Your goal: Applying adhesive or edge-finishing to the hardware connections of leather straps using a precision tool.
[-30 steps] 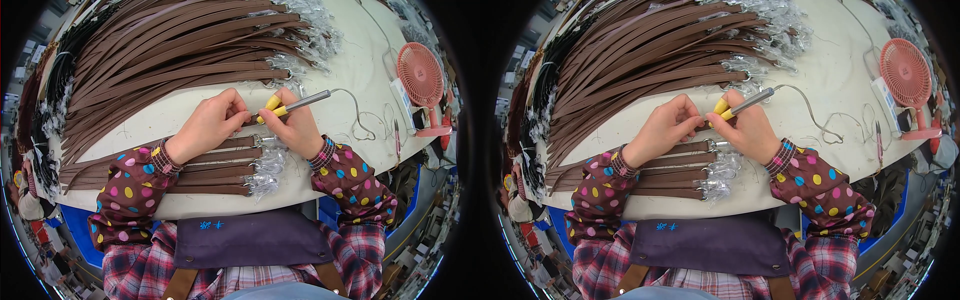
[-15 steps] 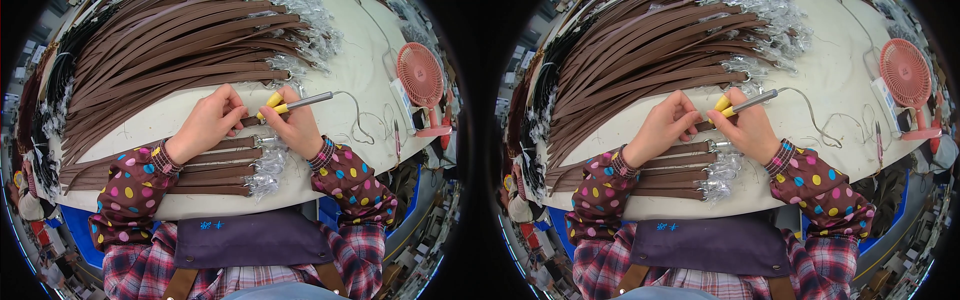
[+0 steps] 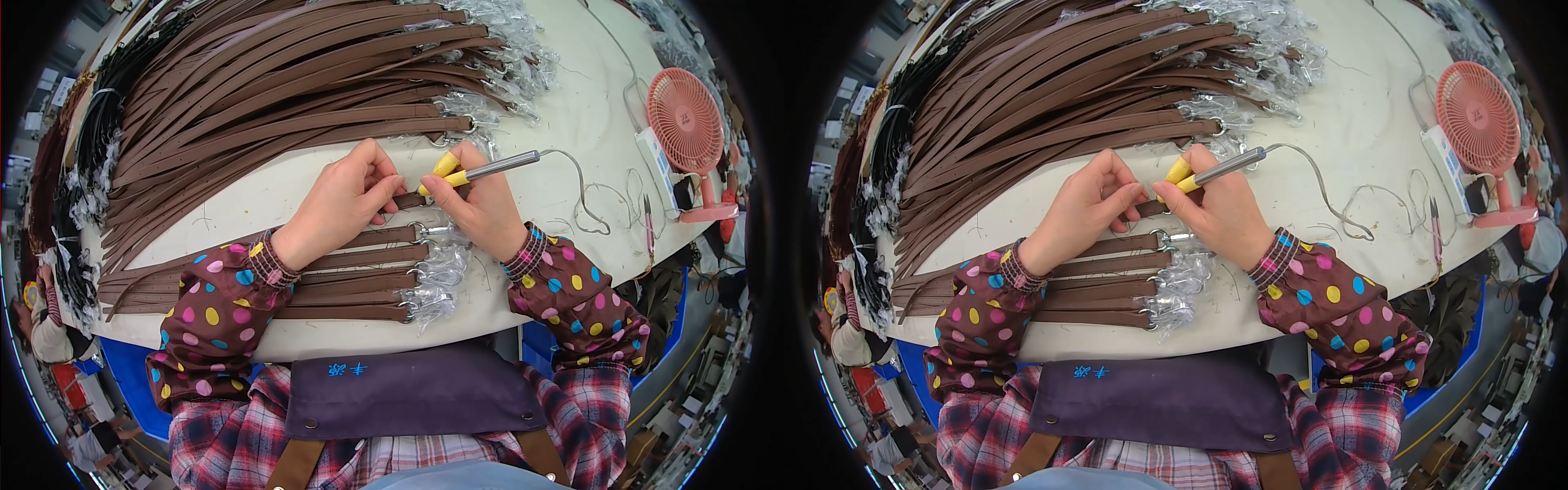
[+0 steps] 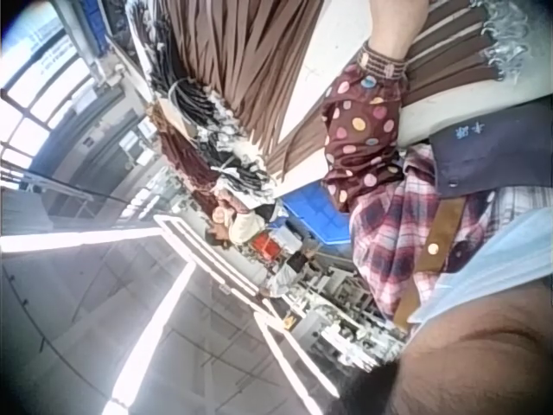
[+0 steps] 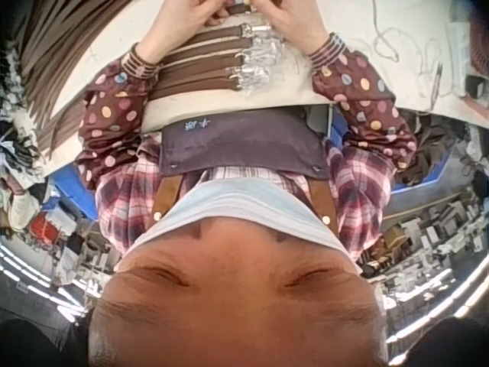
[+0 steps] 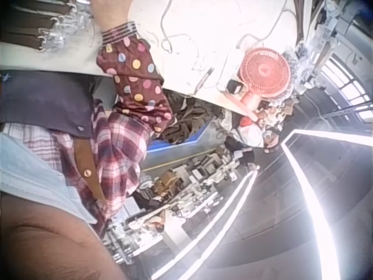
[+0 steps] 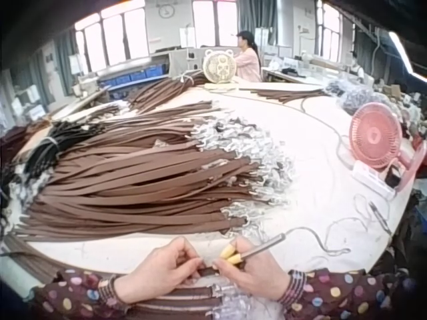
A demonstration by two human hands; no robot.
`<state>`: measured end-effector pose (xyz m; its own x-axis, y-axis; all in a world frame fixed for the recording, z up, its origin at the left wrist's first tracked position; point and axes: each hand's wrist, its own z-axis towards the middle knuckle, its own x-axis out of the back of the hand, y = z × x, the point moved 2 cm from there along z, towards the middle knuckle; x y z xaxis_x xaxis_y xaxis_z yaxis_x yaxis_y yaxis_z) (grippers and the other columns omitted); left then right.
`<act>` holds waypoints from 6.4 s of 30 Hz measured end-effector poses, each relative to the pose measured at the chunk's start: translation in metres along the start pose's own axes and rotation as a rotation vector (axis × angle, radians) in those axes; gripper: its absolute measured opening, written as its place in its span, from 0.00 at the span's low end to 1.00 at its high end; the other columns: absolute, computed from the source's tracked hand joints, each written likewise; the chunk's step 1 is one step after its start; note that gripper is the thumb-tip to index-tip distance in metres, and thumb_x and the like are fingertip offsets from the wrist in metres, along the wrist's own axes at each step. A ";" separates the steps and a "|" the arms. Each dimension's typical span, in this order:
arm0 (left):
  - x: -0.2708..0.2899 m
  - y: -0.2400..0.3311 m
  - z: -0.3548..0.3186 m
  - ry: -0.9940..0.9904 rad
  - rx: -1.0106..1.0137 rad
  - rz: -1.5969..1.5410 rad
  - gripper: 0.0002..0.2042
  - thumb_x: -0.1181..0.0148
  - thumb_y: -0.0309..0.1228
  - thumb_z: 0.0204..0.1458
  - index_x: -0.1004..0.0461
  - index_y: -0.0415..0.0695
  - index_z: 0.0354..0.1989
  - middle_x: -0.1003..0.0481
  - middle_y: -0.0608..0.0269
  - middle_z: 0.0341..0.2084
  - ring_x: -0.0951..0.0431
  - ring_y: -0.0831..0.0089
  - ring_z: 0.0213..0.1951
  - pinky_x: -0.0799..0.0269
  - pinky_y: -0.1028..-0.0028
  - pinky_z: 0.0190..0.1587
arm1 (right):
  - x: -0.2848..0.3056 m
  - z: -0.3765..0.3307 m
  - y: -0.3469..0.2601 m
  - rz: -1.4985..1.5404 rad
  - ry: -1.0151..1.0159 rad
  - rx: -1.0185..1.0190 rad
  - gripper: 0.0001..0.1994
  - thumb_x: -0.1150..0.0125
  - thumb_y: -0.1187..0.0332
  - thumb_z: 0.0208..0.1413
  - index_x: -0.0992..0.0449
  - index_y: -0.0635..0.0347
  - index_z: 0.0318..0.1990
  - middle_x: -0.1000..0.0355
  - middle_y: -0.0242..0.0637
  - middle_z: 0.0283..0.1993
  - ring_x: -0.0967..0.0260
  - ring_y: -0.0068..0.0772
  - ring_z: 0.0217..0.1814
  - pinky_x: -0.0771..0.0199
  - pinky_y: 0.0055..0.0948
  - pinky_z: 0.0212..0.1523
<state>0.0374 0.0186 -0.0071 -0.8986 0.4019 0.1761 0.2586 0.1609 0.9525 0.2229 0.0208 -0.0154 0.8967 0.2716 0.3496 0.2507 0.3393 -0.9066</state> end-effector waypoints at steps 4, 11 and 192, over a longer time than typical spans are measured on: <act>0.000 0.001 0.000 -0.002 0.006 0.000 0.07 0.49 0.27 0.58 0.38 0.38 0.34 0.25 0.61 0.30 0.24 0.79 0.29 0.26 0.80 0.27 | 0.000 0.000 -0.001 -0.010 0.001 -0.006 0.13 0.41 0.65 0.56 0.38 0.63 0.34 0.32 0.34 0.23 0.36 0.21 0.21 0.36 0.22 0.23; -0.001 0.000 -0.001 0.005 0.007 -0.004 0.06 0.50 0.27 0.58 0.38 0.38 0.34 0.26 0.61 0.29 0.24 0.79 0.29 0.26 0.80 0.27 | -0.001 -0.001 0.001 -0.018 -0.002 0.006 0.14 0.41 0.65 0.56 0.38 0.63 0.34 0.32 0.34 0.23 0.35 0.21 0.22 0.36 0.22 0.23; 0.015 -0.001 0.000 -0.119 0.053 0.142 0.06 0.46 0.29 0.57 0.35 0.41 0.34 0.27 0.68 0.29 0.31 0.85 0.26 0.32 0.83 0.28 | -0.003 0.001 -0.010 -0.010 -0.034 0.002 0.10 0.39 0.70 0.53 0.35 0.64 0.35 0.31 0.36 0.28 0.32 0.22 0.27 0.30 0.21 0.26</act>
<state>0.0234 0.0242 -0.0052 -0.8041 0.5275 0.2741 0.4010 0.1411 0.9051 0.2174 0.0180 -0.0071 0.8813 0.2981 0.3666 0.2589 0.3445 -0.9024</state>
